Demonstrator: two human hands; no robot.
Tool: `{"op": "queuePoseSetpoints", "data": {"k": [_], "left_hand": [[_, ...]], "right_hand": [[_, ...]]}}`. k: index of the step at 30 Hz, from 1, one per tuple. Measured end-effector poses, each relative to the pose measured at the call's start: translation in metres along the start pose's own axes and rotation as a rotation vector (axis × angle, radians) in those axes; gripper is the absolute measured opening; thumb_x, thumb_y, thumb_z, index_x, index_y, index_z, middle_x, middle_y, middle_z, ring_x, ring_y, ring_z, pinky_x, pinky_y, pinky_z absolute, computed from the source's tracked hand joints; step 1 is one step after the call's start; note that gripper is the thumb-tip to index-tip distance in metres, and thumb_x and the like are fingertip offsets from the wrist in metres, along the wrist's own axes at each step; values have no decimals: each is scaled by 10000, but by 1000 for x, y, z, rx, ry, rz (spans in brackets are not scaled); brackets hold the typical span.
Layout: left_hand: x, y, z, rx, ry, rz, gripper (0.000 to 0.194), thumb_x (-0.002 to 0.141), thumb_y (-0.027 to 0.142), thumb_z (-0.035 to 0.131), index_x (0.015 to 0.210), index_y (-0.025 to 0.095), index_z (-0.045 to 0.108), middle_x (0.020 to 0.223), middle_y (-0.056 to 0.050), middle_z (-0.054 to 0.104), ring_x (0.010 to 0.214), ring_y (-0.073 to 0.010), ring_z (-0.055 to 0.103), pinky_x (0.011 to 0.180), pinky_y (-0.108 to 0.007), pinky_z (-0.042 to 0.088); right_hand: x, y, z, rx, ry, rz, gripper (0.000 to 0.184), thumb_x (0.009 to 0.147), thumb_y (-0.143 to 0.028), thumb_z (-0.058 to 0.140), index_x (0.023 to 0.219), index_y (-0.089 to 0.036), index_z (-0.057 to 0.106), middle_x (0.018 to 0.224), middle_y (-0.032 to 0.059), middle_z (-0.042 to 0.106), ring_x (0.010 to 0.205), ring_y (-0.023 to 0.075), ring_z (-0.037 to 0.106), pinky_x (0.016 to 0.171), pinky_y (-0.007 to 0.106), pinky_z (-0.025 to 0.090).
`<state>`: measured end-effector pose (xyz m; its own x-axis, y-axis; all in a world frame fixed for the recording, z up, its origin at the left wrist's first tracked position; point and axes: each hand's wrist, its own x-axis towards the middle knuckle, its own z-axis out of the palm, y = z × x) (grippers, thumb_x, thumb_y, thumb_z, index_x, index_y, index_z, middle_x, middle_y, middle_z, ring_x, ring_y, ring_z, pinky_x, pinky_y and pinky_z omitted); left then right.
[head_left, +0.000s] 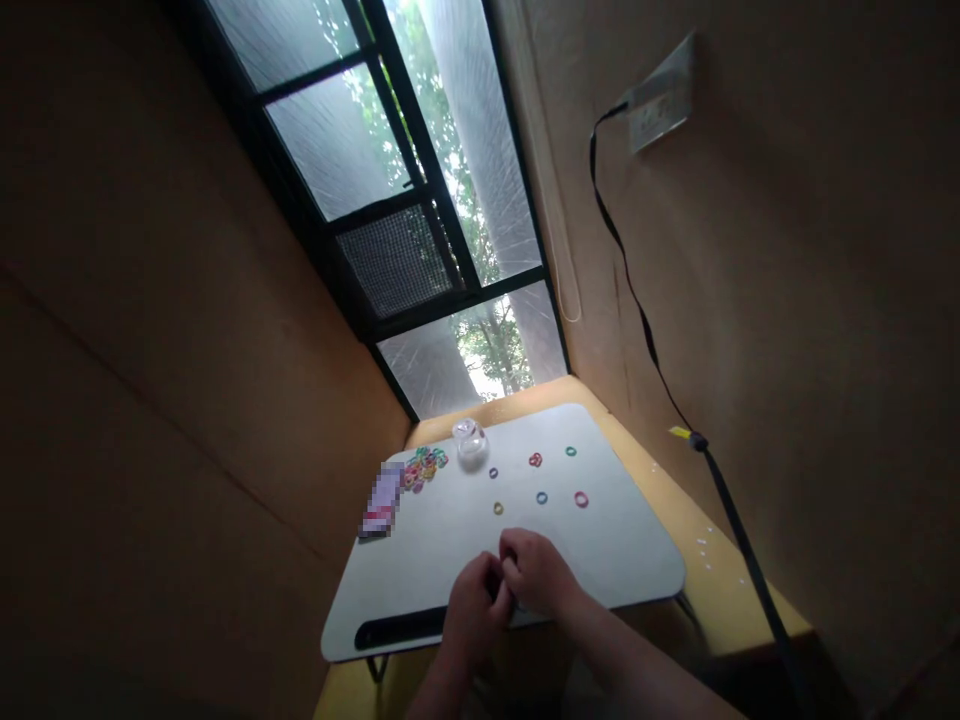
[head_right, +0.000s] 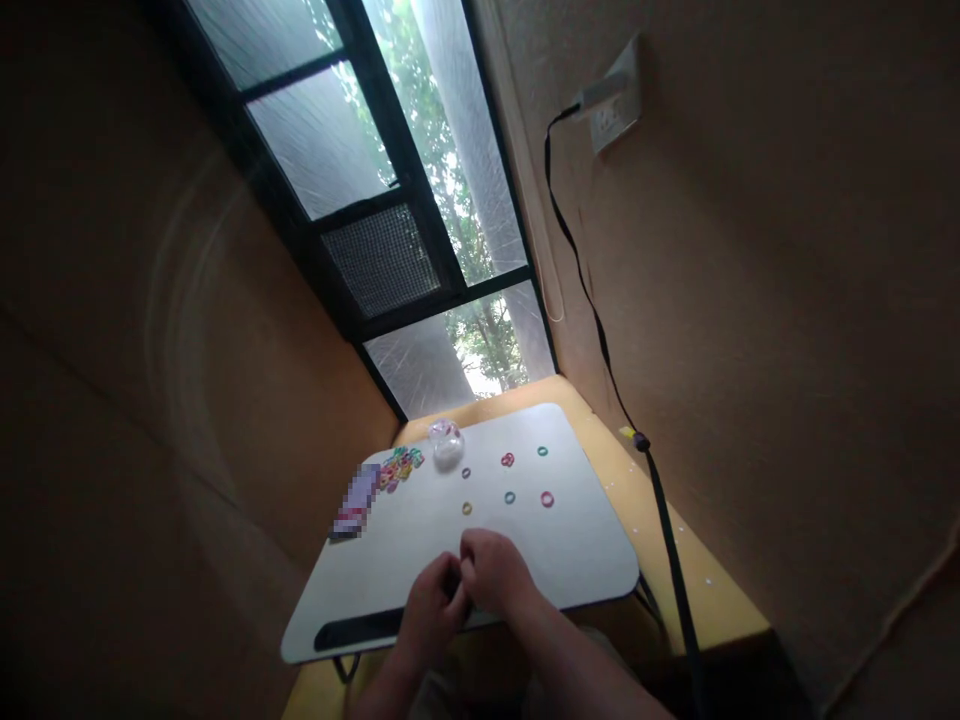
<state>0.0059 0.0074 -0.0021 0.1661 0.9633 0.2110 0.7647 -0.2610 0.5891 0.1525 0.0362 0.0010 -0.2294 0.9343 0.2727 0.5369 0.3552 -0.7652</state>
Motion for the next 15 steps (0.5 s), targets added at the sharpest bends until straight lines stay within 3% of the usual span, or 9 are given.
{"op": "queuePoseSetpoints", "data": {"k": [15], "left_hand": [[-7, 2, -4, -38, 29, -11, 54, 803, 238, 532, 774, 193, 537, 737, 2, 568, 694, -141, 494, 636, -253, 328]], "right_hand": [[0, -3, 3, -46, 34, -21, 92, 706, -116, 478, 676, -191, 522, 656, -7, 547, 636, 128, 464, 610, 236, 280]]}}
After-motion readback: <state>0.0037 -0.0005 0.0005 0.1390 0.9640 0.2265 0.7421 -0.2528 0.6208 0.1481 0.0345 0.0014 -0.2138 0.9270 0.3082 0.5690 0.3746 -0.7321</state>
